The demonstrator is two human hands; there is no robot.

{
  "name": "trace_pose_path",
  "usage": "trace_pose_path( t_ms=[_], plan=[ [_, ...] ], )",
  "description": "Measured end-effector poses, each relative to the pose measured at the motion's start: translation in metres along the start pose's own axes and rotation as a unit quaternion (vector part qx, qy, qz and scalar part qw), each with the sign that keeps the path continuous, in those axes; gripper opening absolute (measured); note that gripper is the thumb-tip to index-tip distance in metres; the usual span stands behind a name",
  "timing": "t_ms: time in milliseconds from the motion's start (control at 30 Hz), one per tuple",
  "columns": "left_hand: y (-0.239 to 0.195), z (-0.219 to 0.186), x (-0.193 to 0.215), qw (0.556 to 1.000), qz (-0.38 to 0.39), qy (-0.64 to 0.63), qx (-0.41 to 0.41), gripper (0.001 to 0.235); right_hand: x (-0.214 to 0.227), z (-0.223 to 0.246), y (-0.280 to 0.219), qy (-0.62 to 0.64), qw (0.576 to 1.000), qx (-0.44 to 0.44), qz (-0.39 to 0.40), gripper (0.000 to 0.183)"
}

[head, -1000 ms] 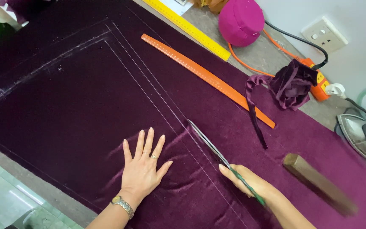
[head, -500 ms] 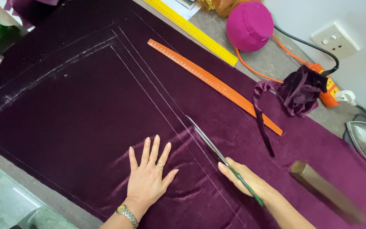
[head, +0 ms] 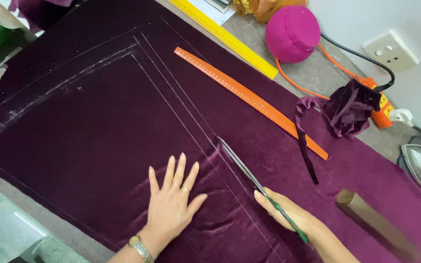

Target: Cutting a piece of purple velvet fabric along chalk-marked lines using large fabric shears.

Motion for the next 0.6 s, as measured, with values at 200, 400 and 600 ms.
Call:
trace_pose_path(
  t_ms=[200, 400, 600],
  plan=[
    [0.063, 0.075, 0.012, 0.999, -0.016, -0.014, 0.045, 0.068, -0.001, 0.013, 0.013, 0.003, 1.000, -0.016, 0.002, 0.040],
    [0.083, 0.126, -0.014, 0.997, -0.005, 0.013, 0.076, 0.070, 0.001, 0.032, 0.017, -0.008, 1.000, -0.020, -0.010, 0.041],
    [0.084, 0.133, -0.019, 0.997, 0.024, 0.015, 0.079, 0.072, -0.006, 0.018, 0.029, 0.032, 0.999, -0.008, -0.035, 0.041]
  ],
)
Point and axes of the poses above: each hand's wrist, its own y-axis towards the middle knuckle, its own x-axis out of the back of the hand, z = x × y, the point moved 1 cm from there along y, towards the middle knuckle, and after that the axes turned 15 degrees about -x, right-handed, at the moved point
